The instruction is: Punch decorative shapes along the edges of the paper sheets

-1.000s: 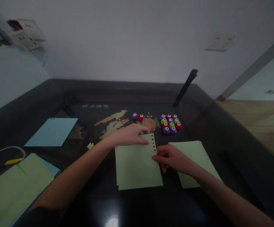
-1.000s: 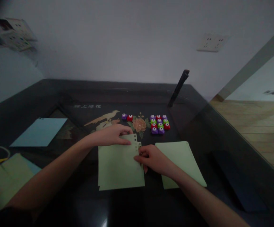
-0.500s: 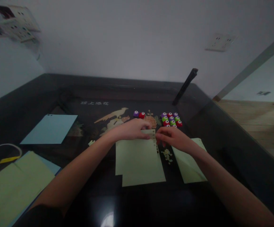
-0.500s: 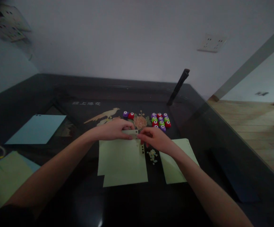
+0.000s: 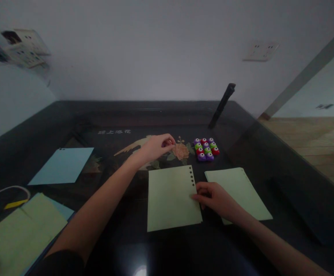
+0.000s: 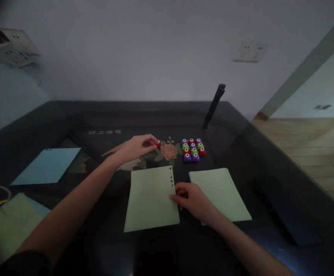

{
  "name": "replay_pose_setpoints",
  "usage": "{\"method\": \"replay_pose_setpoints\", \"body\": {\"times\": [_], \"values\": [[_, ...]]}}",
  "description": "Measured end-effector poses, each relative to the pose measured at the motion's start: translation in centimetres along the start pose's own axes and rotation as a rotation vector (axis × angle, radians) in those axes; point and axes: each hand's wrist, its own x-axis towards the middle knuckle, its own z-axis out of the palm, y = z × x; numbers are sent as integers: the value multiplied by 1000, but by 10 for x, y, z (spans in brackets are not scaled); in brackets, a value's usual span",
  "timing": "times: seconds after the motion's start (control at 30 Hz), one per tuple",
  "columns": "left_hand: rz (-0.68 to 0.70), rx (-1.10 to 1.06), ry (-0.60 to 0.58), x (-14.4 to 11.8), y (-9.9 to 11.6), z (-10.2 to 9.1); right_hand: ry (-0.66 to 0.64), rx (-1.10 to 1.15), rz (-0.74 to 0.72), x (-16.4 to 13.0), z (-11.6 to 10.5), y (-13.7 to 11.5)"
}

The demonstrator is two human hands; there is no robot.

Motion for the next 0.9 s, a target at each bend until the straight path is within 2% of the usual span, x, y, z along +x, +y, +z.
{"method": "replay_pose_setpoints", "body": {"times": [0.07, 0.13, 0.27, 0.4, 0.5, 0.6, 0.63, 0.7, 0.73, 0.77, 0.8, 0.87, 0.9], "values": [[-50, 115, 106, 13, -14, 9, 41, -25, 1, -6, 2, 1], [-64, 211, 148, 24, -25, 18, 65, -26, 9, -10, 4, 1], [-51, 335, 128, 34, -42, 32, 99, -43, -3, -12, 7, 1], [-32, 379, 114, 38, -47, 36, 157, -149, -40, -12, 6, 4], [-17, 365, 134, 38, -39, 29, 194, -170, -53, -11, 4, 8], [9, 325, 173, 32, -19, 13, 231, -175, -60, -10, 4, 11], [38, 294, 187, 27, -9, 6, 236, -175, -62, -10, 4, 11], [185, 80, 235, 13, 11, -8, 236, -167, -65, -10, 4, 11], [243, -35, 223, 5, 21, -14, 232, -156, -66, -11, 4, 10], [291, -133, 159, -4, 30, -18, 226, -140, -67, -11, 4, 9], [323, -195, 57, -13, 39, -20, 219, -123, -68, -11, 4, 8], [344, -184, -179, -28, 50, -21, 207, -88, -69, -12, 4, 6], [325, -166, -262, -33, 54, -19, 202, -71, -70, -12, 4, 5]]}}
